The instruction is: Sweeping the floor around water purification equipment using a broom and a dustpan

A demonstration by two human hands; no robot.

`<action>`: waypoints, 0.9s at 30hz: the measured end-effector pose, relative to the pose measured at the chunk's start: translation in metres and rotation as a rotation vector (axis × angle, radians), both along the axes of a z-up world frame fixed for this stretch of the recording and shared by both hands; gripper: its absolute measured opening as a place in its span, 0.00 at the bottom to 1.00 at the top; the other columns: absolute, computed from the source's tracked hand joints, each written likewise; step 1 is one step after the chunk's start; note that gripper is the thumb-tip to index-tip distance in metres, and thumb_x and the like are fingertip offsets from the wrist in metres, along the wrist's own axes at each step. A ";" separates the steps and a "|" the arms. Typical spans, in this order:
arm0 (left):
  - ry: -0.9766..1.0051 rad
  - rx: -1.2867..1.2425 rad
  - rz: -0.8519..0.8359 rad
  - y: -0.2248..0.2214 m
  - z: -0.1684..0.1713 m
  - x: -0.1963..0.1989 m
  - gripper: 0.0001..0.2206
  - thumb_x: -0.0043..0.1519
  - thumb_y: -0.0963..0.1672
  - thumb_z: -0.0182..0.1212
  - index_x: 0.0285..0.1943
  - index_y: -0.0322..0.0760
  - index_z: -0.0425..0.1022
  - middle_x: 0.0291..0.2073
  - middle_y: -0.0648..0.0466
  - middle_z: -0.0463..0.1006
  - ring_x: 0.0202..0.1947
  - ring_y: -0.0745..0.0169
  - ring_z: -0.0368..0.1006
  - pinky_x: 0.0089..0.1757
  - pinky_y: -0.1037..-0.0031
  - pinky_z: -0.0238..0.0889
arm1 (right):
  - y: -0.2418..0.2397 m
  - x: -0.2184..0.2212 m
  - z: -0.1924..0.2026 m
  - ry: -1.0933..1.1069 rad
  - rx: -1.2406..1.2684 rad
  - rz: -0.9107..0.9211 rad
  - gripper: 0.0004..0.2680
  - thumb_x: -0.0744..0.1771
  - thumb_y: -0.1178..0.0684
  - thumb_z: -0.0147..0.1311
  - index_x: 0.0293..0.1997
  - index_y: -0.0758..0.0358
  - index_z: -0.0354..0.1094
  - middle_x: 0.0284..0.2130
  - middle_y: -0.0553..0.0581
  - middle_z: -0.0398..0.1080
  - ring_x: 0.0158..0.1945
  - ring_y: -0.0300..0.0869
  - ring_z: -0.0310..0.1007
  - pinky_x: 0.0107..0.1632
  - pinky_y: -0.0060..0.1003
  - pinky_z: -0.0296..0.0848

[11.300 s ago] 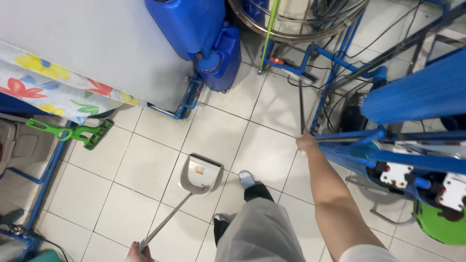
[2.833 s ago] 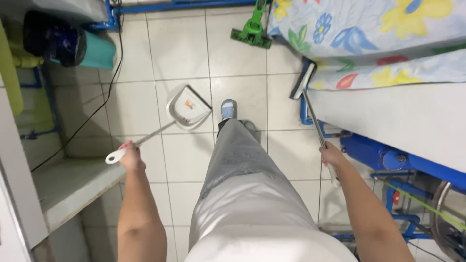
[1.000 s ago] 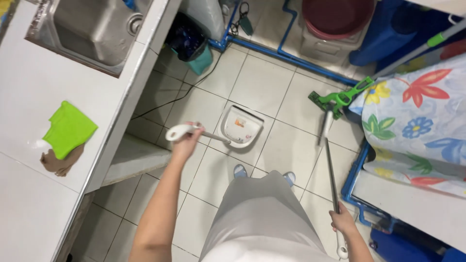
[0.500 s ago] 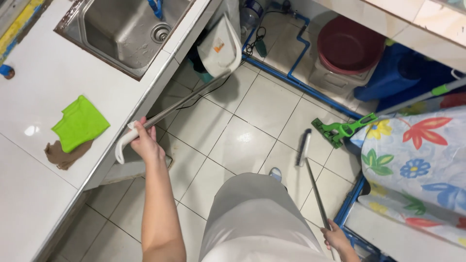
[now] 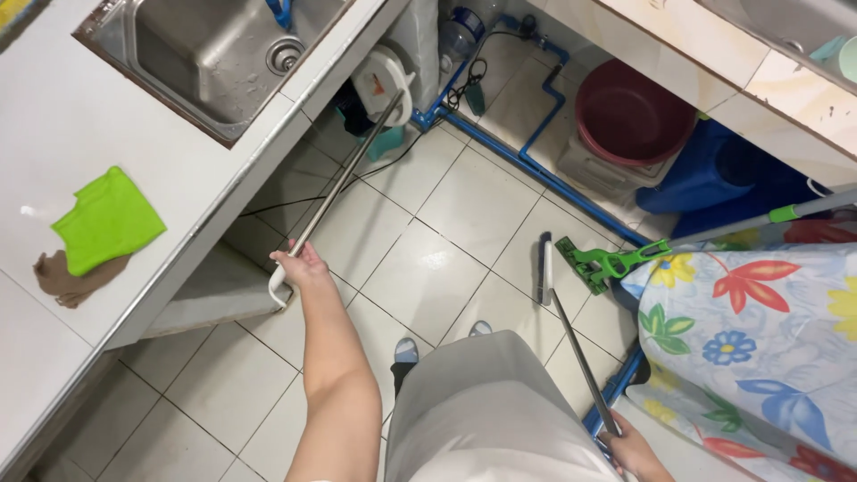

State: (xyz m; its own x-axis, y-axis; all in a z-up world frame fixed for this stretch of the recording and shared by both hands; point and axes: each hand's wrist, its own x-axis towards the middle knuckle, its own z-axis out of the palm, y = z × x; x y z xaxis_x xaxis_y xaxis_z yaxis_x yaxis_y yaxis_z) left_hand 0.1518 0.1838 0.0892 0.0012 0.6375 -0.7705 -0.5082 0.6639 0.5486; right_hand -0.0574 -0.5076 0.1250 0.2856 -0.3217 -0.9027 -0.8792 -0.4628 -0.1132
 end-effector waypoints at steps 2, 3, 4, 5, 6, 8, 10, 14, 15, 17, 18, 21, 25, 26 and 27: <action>-0.075 -0.080 0.038 -0.004 -0.022 0.010 0.31 0.59 0.59 0.57 0.62 0.35 0.65 0.39 0.53 0.79 0.58 0.58 0.74 0.59 0.70 0.71 | -0.005 0.005 0.012 0.053 -0.002 0.009 0.26 0.69 0.55 0.52 0.78 0.49 0.48 0.14 0.65 0.66 0.12 0.48 0.61 0.24 0.40 0.64; -0.078 -0.079 0.040 -0.009 -0.016 0.018 0.31 0.59 0.59 0.57 0.62 0.35 0.65 0.39 0.53 0.79 0.58 0.58 0.74 0.59 0.70 0.71 | -0.012 0.005 0.009 0.051 -0.002 0.012 0.26 0.69 0.55 0.52 0.78 0.49 0.48 0.14 0.65 0.66 0.12 0.48 0.61 0.24 0.40 0.64; -0.106 -0.064 0.000 -0.014 -0.009 0.024 0.32 0.59 0.59 0.56 0.63 0.37 0.66 0.40 0.55 0.79 0.58 0.60 0.73 0.55 0.73 0.73 | -0.018 0.004 0.005 0.036 -0.020 0.016 0.26 0.69 0.55 0.53 0.78 0.49 0.50 0.14 0.66 0.66 0.13 0.49 0.62 0.24 0.41 0.64; -0.133 -0.047 -0.044 -0.018 -0.003 0.033 0.32 0.59 0.60 0.54 0.65 0.38 0.66 0.42 0.56 0.79 0.58 0.62 0.72 0.52 0.77 0.75 | -0.023 0.002 0.001 0.021 -0.037 0.017 0.25 0.68 0.55 0.54 0.77 0.49 0.52 0.14 0.68 0.66 0.14 0.51 0.63 0.23 0.42 0.64; -0.135 -0.044 -0.046 -0.021 -0.005 0.037 0.32 0.59 0.60 0.54 0.65 0.38 0.66 0.42 0.56 0.79 0.58 0.62 0.72 0.52 0.77 0.75 | -0.027 0.003 -0.002 0.019 -0.034 0.015 0.25 0.68 0.55 0.54 0.77 0.49 0.52 0.14 0.68 0.66 0.14 0.51 0.63 0.23 0.42 0.64; -0.160 -0.038 -0.049 -0.030 -0.009 0.044 0.25 0.61 0.58 0.55 0.54 0.37 0.70 0.44 0.51 0.81 0.53 0.60 0.76 0.54 0.73 0.74 | -0.038 0.001 -0.009 0.018 -0.019 0.015 0.26 0.68 0.55 0.54 0.77 0.49 0.53 0.15 0.67 0.68 0.16 0.50 0.65 0.24 0.40 0.64; -0.135 -0.030 -0.082 -0.029 -0.013 0.042 0.24 0.61 0.59 0.52 0.51 0.40 0.70 0.45 0.54 0.80 0.54 0.60 0.75 0.53 0.75 0.74 | -0.044 0.001 -0.009 0.044 -0.022 0.011 0.26 0.68 0.55 0.55 0.77 0.48 0.52 0.16 0.67 0.68 0.16 0.50 0.64 0.25 0.41 0.65; -0.142 -0.010 -0.146 -0.038 0.008 0.037 0.23 0.61 0.60 0.53 0.50 0.43 0.70 0.46 0.59 0.81 0.55 0.64 0.74 0.53 0.78 0.74 | -0.063 -0.014 -0.045 0.001 -0.001 0.046 0.28 0.65 0.55 0.57 0.77 0.50 0.54 0.21 0.69 0.75 0.16 0.47 0.65 0.23 0.38 0.63; -0.140 -0.009 -0.153 -0.025 -0.020 0.035 0.23 0.61 0.60 0.53 0.50 0.43 0.70 0.46 0.59 0.81 0.55 0.64 0.74 0.53 0.78 0.74 | -0.069 -0.023 -0.053 0.002 0.000 0.040 0.28 0.65 0.55 0.57 0.77 0.50 0.54 0.21 0.69 0.75 0.16 0.47 0.65 0.23 0.38 0.63; -0.137 -0.030 -0.117 0.007 -0.074 0.039 0.27 0.57 0.63 0.54 0.43 0.42 0.74 0.40 0.52 0.82 0.45 0.59 0.80 0.46 0.74 0.77 | -0.074 -0.034 -0.074 -0.111 0.011 0.096 0.27 0.61 0.56 0.60 0.72 0.53 0.65 0.56 0.57 0.80 0.57 0.45 0.78 0.62 0.30 0.65; -0.146 -0.024 -0.125 0.009 -0.065 0.053 0.27 0.57 0.63 0.54 0.43 0.42 0.74 0.40 0.52 0.82 0.45 0.59 0.80 0.46 0.74 0.77 | -0.089 -0.029 -0.105 -0.121 0.016 0.088 0.27 0.61 0.56 0.60 0.72 0.53 0.65 0.56 0.57 0.80 0.57 0.45 0.78 0.62 0.30 0.65; -0.163 -0.100 -0.079 0.003 -0.030 0.059 0.21 0.59 0.60 0.58 0.38 0.45 0.70 0.42 0.51 0.83 0.45 0.59 0.80 0.48 0.73 0.78 | -0.107 -0.068 -0.175 -0.207 -0.005 0.242 0.25 0.62 0.53 0.61 0.70 0.48 0.66 0.61 0.55 0.76 0.66 0.45 0.71 0.70 0.31 0.59; -0.054 0.250 -0.485 -0.048 0.032 0.059 0.26 0.61 0.53 0.58 0.65 0.36 0.71 0.68 0.48 0.66 0.69 0.52 0.61 0.66 0.72 0.60 | -0.080 -0.050 -0.166 -0.224 0.129 0.061 0.31 0.59 0.56 0.69 0.72 0.58 0.64 0.66 0.58 0.69 0.68 0.44 0.67 0.69 0.31 0.57; -0.084 0.215 -0.463 -0.059 0.042 0.052 0.28 0.62 0.48 0.62 0.70 0.30 0.66 0.74 0.47 0.61 0.76 0.52 0.54 0.67 0.74 0.58 | -0.066 -0.041 -0.150 -0.176 0.132 0.056 0.30 0.59 0.55 0.69 0.71 0.56 0.67 0.63 0.56 0.74 0.65 0.43 0.71 0.66 0.32 0.62; -0.090 0.218 -0.469 -0.045 0.029 0.045 0.28 0.62 0.48 0.62 0.70 0.30 0.66 0.74 0.47 0.61 0.76 0.52 0.54 0.67 0.74 0.58 | -0.065 -0.042 -0.162 -0.182 0.134 0.050 0.30 0.59 0.55 0.69 0.71 0.56 0.67 0.63 0.56 0.74 0.65 0.43 0.71 0.66 0.32 0.62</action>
